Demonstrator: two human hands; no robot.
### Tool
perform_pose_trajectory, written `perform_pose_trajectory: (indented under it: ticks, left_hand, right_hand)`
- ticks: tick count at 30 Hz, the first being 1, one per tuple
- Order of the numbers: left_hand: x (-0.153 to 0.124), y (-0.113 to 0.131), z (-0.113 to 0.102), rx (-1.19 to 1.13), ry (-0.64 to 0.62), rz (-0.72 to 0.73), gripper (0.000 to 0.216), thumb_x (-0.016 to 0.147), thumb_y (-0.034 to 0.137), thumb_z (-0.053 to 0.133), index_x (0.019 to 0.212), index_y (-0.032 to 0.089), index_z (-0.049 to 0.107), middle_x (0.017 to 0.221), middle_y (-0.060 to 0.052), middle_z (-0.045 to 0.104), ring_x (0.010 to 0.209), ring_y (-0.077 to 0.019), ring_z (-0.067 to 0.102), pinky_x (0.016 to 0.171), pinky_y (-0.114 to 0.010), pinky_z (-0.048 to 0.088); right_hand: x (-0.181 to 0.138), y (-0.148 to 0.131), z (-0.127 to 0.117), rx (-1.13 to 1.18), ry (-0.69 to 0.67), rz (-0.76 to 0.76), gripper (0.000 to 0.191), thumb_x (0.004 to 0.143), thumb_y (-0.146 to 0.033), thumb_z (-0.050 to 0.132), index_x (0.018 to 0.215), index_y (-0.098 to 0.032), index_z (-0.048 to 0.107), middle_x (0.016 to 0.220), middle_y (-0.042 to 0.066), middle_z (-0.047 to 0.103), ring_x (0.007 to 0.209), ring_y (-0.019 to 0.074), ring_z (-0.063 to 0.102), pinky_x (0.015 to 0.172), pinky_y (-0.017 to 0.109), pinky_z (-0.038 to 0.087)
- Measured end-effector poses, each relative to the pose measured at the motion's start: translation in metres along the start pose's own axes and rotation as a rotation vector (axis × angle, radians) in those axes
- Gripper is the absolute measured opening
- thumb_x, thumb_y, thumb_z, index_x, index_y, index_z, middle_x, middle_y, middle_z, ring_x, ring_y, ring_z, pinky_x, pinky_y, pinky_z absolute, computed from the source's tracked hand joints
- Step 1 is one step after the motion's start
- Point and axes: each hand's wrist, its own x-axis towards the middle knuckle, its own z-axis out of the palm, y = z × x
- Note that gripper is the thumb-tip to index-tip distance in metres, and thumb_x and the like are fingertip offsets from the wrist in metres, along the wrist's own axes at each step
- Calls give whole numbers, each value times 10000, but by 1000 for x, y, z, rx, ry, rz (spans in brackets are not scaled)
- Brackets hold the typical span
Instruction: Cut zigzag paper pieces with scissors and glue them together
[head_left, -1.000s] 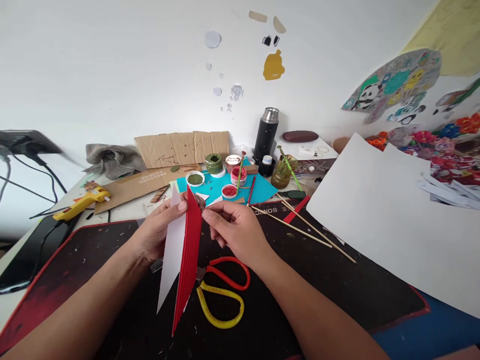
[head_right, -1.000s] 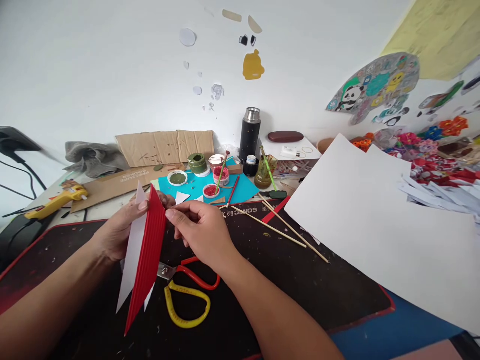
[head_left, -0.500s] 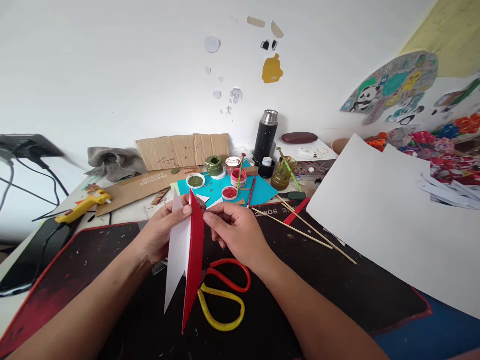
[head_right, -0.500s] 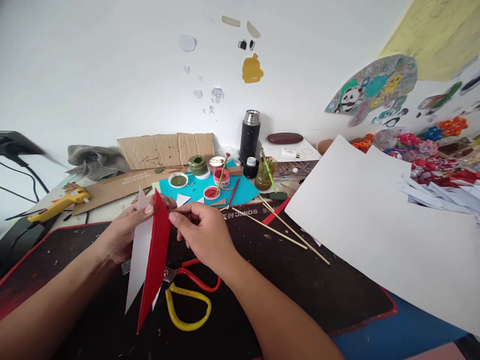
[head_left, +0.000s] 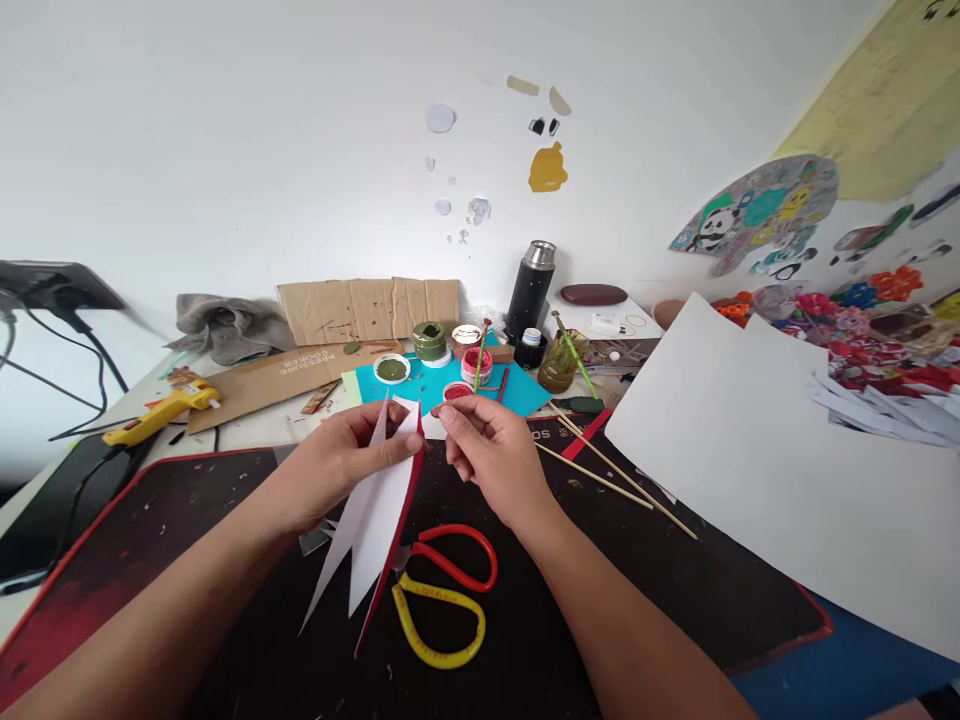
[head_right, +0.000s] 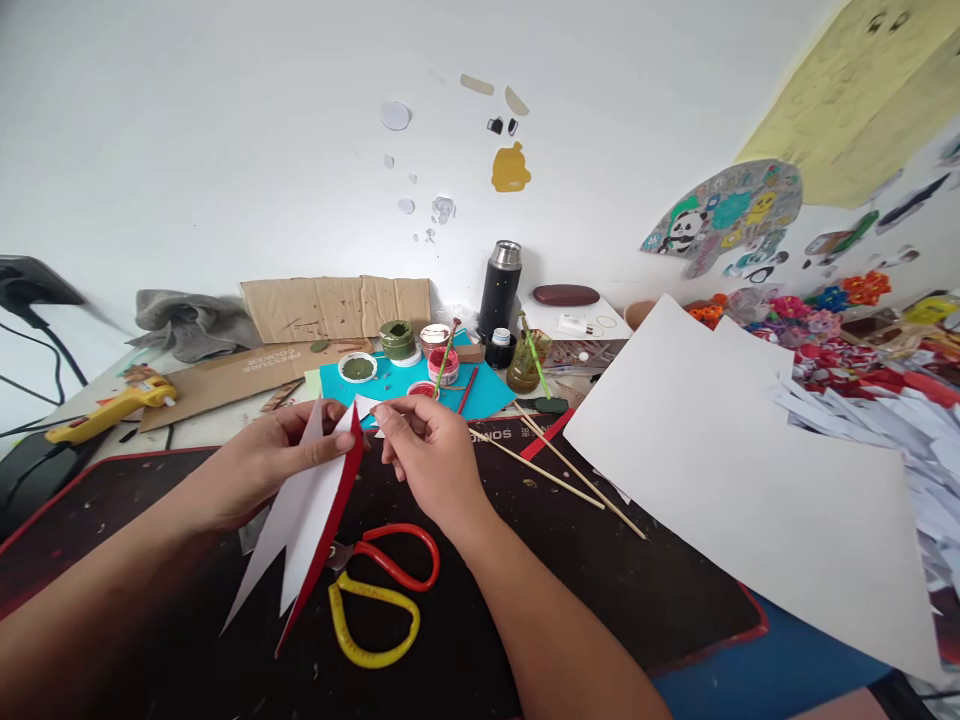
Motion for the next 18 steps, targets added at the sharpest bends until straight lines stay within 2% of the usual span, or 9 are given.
perform_pose_trajectory:
  ticks: [4, 9, 14, 18]
  left_hand:
    - [-3, 2, 3, 230, -2, 95, 329, 760, 506, 906, 815, 245, 714, 752, 4, 649, 693, -217, 591, 587, -293, 455]
    - [-3, 7, 5, 337, 4, 115, 385, 758, 593, 862, 757, 244, 698, 713, 15, 582, 666, -204, 526, 586, -293, 416]
    - [-4, 5, 4, 420, 19, 99, 351, 763, 552, 843, 749, 233, 697, 703, 32, 503, 668, -183, 438, 582, -270, 335]
    - [-4, 2, 4, 430, -17, 67, 308, 785, 519, 819, 761, 235, 702, 679, 38, 472, 660, -182, 401, 573, -276, 292]
  right_hand:
    - [0, 0, -2, 10, -3, 19, 383, 942, -578, 752, 972, -196, 760, 630, -45, 591, 470, 93, 465, 439, 239, 318]
    - [0, 0, -1, 9, -19, 36, 387, 938, -583, 749, 968, -197, 768, 631, -43, 585, 471, 92, 462, 426, 235, 289]
    - [0, 3, 0, 15, -26, 56, 358, 932, -561, 763, 971, -206, 738, 619, -51, 587, 462, 90, 459, 427, 233, 288]
    - [1, 5, 0, 29, -25, 62, 340, 924, -536, 781, 978, -202, 744, 607, -61, 570, 461, 87, 455, 428, 229, 287]
